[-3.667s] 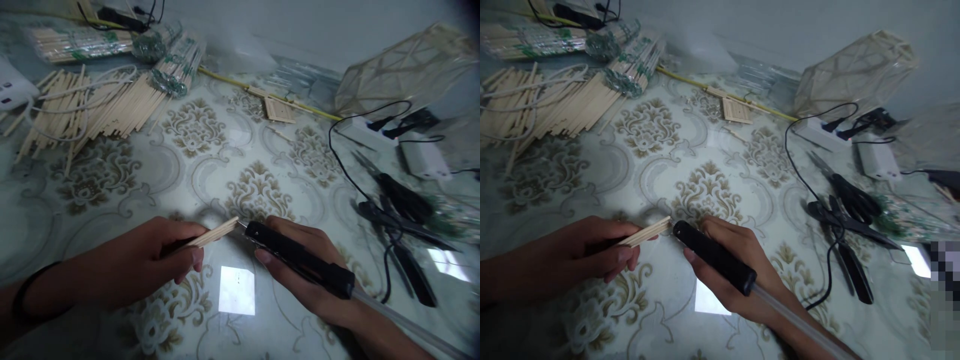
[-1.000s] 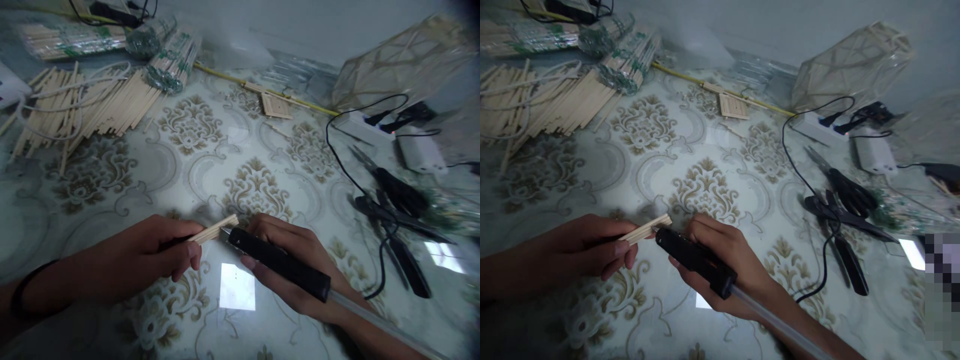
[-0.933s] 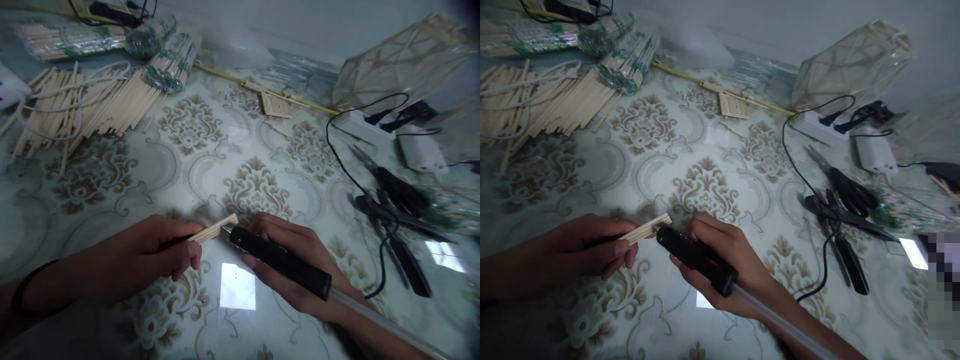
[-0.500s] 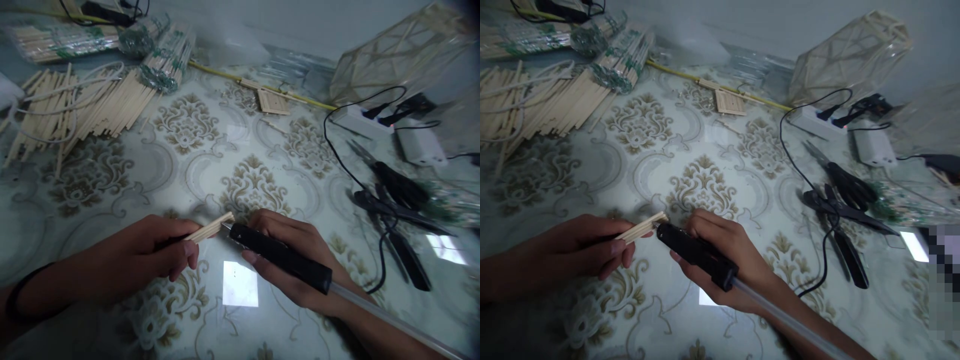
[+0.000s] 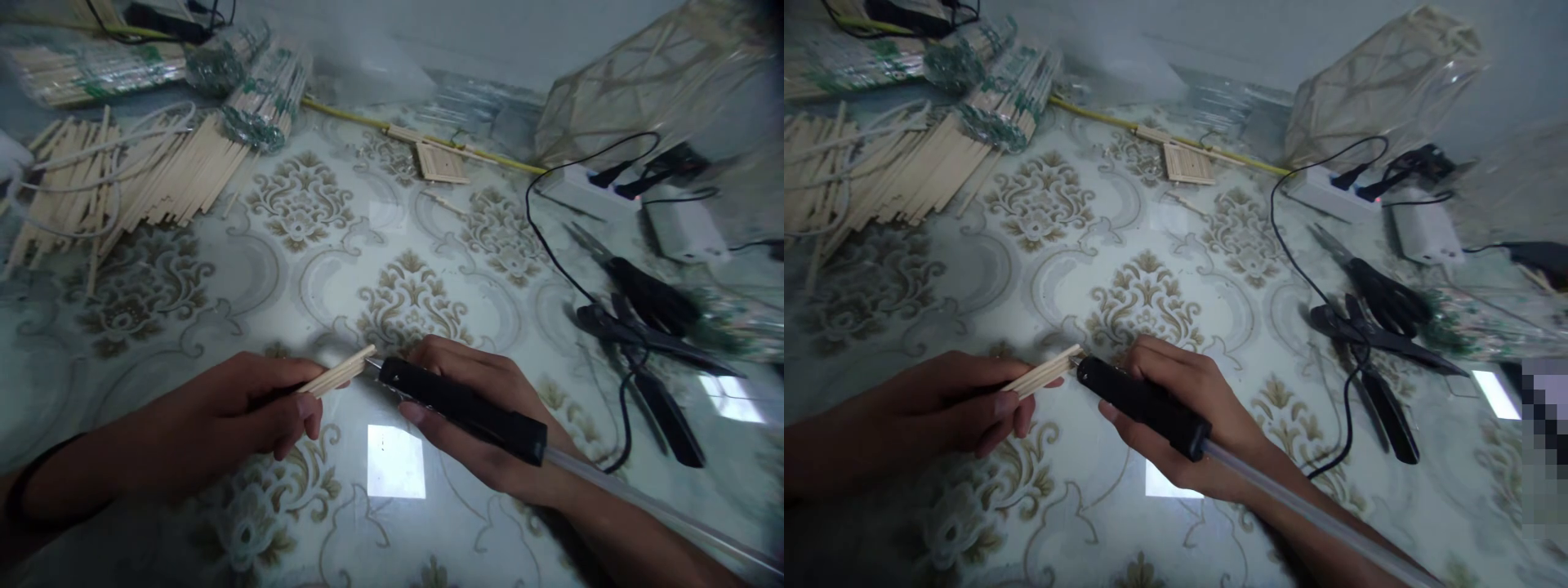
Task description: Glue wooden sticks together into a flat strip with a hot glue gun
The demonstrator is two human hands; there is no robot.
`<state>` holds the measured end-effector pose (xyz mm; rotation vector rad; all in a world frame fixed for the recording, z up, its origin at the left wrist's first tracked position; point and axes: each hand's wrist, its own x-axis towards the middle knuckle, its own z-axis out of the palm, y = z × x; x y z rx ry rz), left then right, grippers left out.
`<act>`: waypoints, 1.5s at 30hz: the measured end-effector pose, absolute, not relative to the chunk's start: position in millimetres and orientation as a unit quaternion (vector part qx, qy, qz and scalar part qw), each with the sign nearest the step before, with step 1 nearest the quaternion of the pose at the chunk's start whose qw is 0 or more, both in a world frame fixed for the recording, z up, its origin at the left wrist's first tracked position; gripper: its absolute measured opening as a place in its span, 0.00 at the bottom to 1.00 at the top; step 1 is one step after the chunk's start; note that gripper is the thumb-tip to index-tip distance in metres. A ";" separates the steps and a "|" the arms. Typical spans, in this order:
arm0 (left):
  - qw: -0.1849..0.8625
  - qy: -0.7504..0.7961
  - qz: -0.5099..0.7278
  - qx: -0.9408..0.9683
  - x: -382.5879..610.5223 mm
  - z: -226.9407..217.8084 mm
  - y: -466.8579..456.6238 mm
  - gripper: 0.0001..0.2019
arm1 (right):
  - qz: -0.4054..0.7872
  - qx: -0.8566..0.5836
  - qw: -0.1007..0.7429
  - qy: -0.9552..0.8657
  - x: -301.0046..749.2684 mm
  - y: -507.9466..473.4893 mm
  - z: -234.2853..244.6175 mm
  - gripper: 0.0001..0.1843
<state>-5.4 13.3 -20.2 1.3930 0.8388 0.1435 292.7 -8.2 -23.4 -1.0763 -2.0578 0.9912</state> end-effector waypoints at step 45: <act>0.764 0.339 0.112 0.537 -3.8 -18.9 8.7 0.21 | 0.357 -0.455 0.330 -0.745 300.6 -15.0 -35.8 0.13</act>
